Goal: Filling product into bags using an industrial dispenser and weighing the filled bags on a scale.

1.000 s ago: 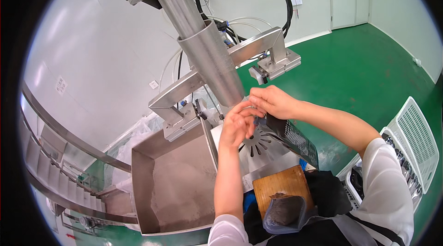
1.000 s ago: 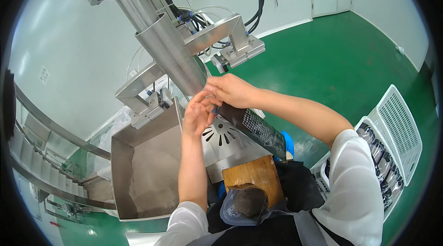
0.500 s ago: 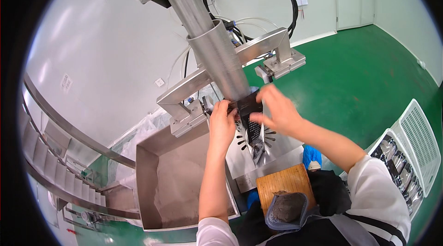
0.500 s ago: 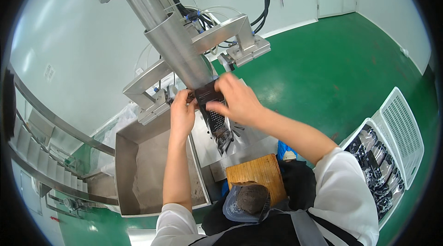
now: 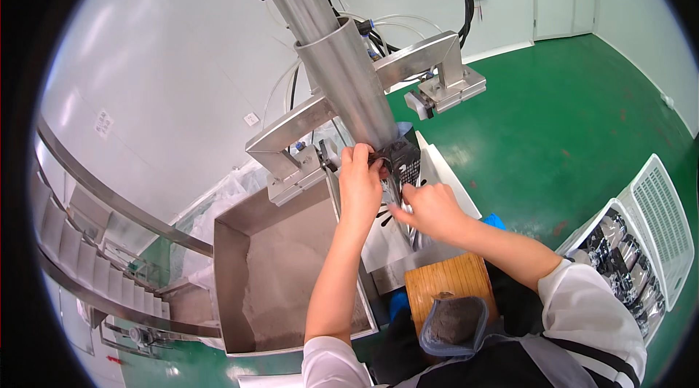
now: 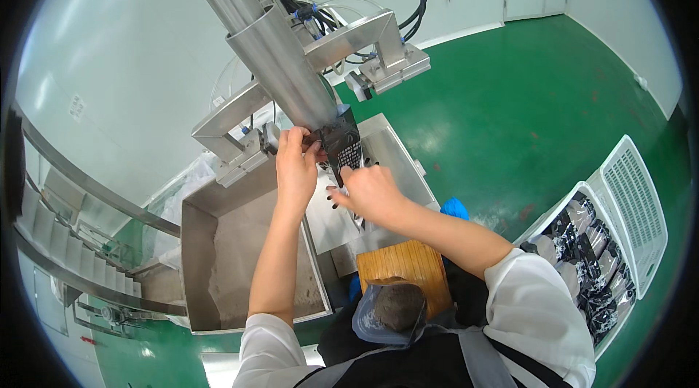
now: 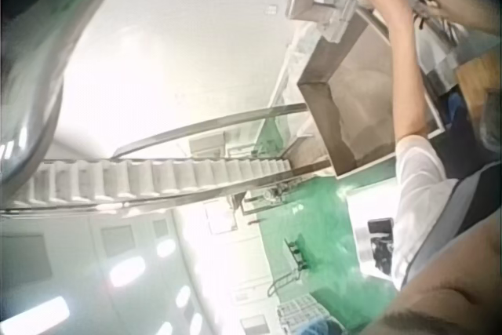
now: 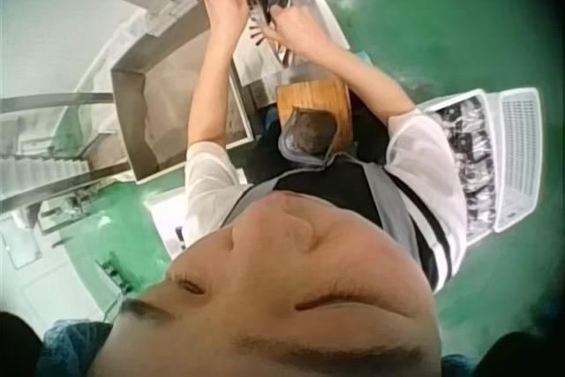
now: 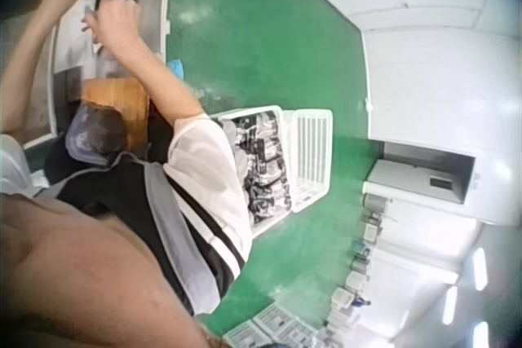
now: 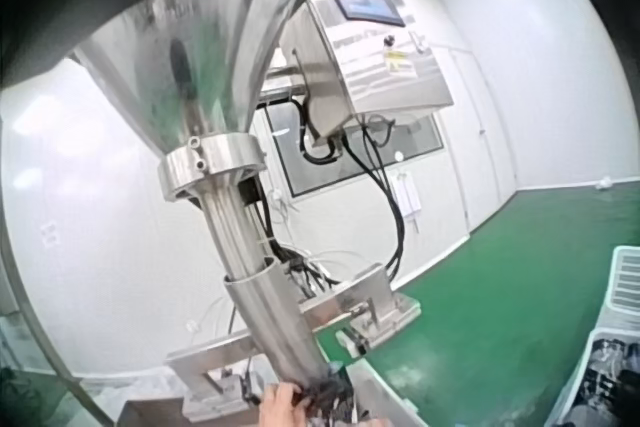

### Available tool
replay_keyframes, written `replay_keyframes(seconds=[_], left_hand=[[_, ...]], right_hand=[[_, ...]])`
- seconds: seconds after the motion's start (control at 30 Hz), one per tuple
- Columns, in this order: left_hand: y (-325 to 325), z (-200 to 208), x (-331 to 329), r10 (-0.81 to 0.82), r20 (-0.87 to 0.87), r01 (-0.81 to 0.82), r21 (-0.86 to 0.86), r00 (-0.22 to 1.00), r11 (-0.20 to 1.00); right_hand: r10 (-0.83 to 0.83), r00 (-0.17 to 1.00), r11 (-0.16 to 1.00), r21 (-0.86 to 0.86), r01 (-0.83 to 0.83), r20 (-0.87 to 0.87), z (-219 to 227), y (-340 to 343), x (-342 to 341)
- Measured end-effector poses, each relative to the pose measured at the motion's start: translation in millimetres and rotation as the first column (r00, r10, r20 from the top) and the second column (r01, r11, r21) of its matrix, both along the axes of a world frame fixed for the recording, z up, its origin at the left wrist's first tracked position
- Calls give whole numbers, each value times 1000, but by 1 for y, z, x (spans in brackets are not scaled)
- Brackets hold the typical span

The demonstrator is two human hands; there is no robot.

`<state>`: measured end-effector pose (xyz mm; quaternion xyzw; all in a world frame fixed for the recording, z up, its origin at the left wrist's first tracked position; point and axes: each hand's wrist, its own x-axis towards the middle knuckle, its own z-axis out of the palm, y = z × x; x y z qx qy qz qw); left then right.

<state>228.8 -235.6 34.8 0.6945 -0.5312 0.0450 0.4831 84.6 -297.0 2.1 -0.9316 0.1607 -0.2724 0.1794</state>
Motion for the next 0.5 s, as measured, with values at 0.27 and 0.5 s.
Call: replay_keyframes(seconds=[0.27,0.5], left_hand=[[22,-6,-35,175,341,-87,-257,924,962],[45,-82,1,279,-37,-278,42,960,960]], right_hand=[[-76,974,992,-81,96,215,-12,-42,18],[-117,987,993,8,117,111,-16,-41,10]])
